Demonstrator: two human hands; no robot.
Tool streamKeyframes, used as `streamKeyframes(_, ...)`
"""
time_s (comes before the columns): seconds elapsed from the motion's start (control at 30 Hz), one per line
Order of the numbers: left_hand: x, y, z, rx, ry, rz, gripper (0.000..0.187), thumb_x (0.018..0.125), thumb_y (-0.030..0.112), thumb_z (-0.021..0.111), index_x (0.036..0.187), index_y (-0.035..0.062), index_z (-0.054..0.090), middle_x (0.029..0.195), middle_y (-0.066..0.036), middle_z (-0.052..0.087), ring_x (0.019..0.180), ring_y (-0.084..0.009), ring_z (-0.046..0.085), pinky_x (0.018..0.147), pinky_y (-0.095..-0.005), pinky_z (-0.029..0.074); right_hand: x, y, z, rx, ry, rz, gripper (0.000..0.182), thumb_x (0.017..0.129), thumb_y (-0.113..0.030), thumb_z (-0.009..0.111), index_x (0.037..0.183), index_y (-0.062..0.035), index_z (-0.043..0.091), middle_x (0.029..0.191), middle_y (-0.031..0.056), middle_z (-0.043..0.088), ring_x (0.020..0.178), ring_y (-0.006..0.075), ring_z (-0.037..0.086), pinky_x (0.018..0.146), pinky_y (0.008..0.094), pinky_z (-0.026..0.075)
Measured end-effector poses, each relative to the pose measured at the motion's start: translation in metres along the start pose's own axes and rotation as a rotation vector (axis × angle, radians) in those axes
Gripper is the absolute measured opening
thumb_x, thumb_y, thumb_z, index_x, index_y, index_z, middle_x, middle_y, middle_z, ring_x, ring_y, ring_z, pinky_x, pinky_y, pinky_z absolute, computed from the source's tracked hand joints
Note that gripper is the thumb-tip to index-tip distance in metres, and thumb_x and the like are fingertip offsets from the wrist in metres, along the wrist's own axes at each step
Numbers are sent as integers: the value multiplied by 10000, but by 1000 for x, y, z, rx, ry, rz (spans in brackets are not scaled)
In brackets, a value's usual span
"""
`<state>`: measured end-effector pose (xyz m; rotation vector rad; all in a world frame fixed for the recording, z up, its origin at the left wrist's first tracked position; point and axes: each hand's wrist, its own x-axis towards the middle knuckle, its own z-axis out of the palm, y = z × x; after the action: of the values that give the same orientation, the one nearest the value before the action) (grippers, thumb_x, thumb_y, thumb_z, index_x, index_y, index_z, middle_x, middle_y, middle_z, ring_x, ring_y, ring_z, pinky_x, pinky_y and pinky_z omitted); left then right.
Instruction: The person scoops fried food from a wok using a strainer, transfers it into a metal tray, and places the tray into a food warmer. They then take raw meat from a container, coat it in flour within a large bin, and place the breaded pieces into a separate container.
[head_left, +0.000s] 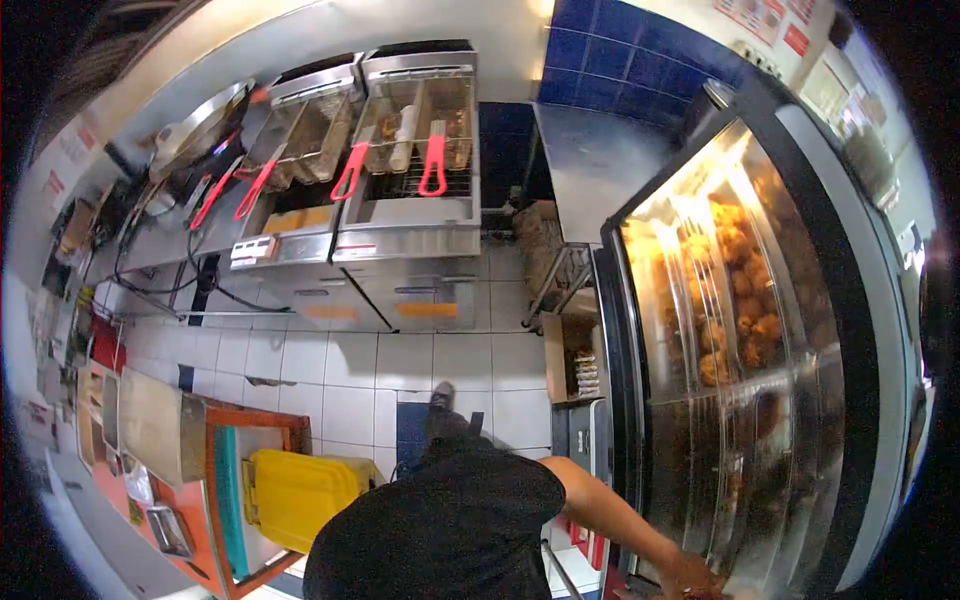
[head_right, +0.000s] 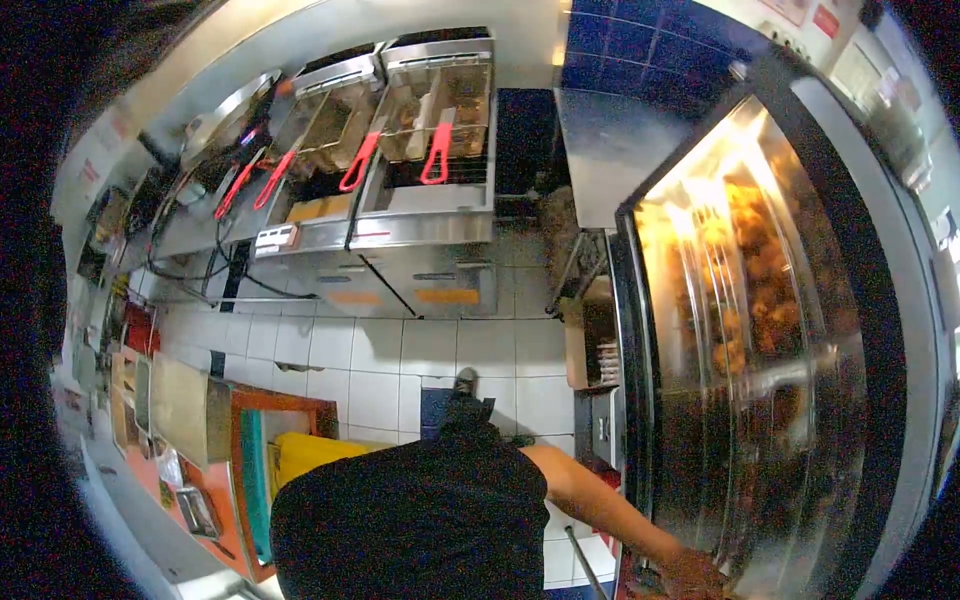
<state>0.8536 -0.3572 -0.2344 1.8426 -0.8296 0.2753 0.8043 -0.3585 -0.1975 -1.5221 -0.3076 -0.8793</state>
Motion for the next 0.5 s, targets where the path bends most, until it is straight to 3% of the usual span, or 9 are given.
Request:
streamKeyframes(0.13, -46, -49, 2, 169, -117, -92, 285, 832, 309, 531, 946, 63, 620, 940, -141, 615, 819, -313, 595, 691, -431, 477, -19, -4, 9, 7, -35, -54, 406, 908, -364, 541, 1086, -3, 597, 712, 102, 593, 516, 161, 494, 444, 263, 394)
streamKeyframes(0.27, -221, -108, -15, 349, -63, -363, 222, 785, 256, 567, 816, 52, 645, 772, -143, 665, 683, -308, 623, 593, -434, 495, -72, 7, 42, 51, -152, -70, 412, 899, -362, 564, 1091, 0, 607, 685, 102, 598, 472, 156, 481, 403, 258, 380)
streamKeyframes(0.3, -295, -116, -23, 292, -2, -426, 211, 772, 236, 558, 829, 56, 652, 794, -156, 665, 706, -325, 629, 604, -450, 495, -92, 18, 59, 8, -401, 47, 360, 912, -345, 538, 1033, -9, 580, 703, 93, 576, 512, 150, 488, 433, 268, 393)
streamKeyframes(0.33, -373, -149, -14, 448, 16, -781, 219, 740, 225, 587, 871, 61, 649, 806, -165, 652, 760, -352, 625, 636, -467, 488, -115, 28, 81, -38, -653, 159, 318, 926, -328, 511, 975, -17, 554, 722, 83, 554, 552, 143, 494, 462, 279, 406)
streamKeyframes(0.37, -457, -84, -47, 308, 187, -906, 270, 702, 219, 614, 924, 70, 645, 853, -167, 651, 818, -356, 622, 692, -462, 487, -146, 29, 102, -92, -904, 261, 290, 940, -312, 485, 917, -25, 527, 740, 73, 532, 592, 137, 501, 491, 289, 420)
streamKeyframes(0.4, -570, -142, -18, 476, 368, -897, 313, 683, 233, 629, 955, 77, 634, 884, -166, 646, 850, -341, 618, 733, -459, 481, -195, 9, 114, -39, -941, 258, 206, 933, -241, 471, 878, -50, 526, 662, 38, 509, 486, 95, 408, 430, 249, 350)
streamKeyframes(0.43, -655, -104, -22, 501, 550, -1096, 270, 674, 231, 625, 903, 90, 646, 876, -170, 648, 842, -340, 622, 722, -460, 484, -234, 62, 130, -27, -1117, 215, 194, 942, -240, 473, 883, -64, 528, 687, 67, 558, 427, 112, 496, 359, 246, 381)
streamKeyframes(0.47, -726, -62, -22, 518, 731, -1470, 236, 664, 231, 629, 848, 84, 649, 845, -171, 650, 801, -358, 621, 707, -467, 488, -277, 84, 136, 176, -1348, 343, 177, 919, -233, 498, 888, -62, 531, 664, 67, 564, 419, 136, 514, 351, 252, 400)
streamKeyframes(0.5, -771, 28, -36, 433, 909, -1608, 227, 684, 233, 604, 840, 77, 658, 848, -179, 655, 797, -370, 629, 706, -469, 496, -328, 80, 137, 10, -1443, 504, 158, 893, -217, 523, 892, -60, 540, 652, 64, 565, 429, 166, 534, 359, 261, 417)
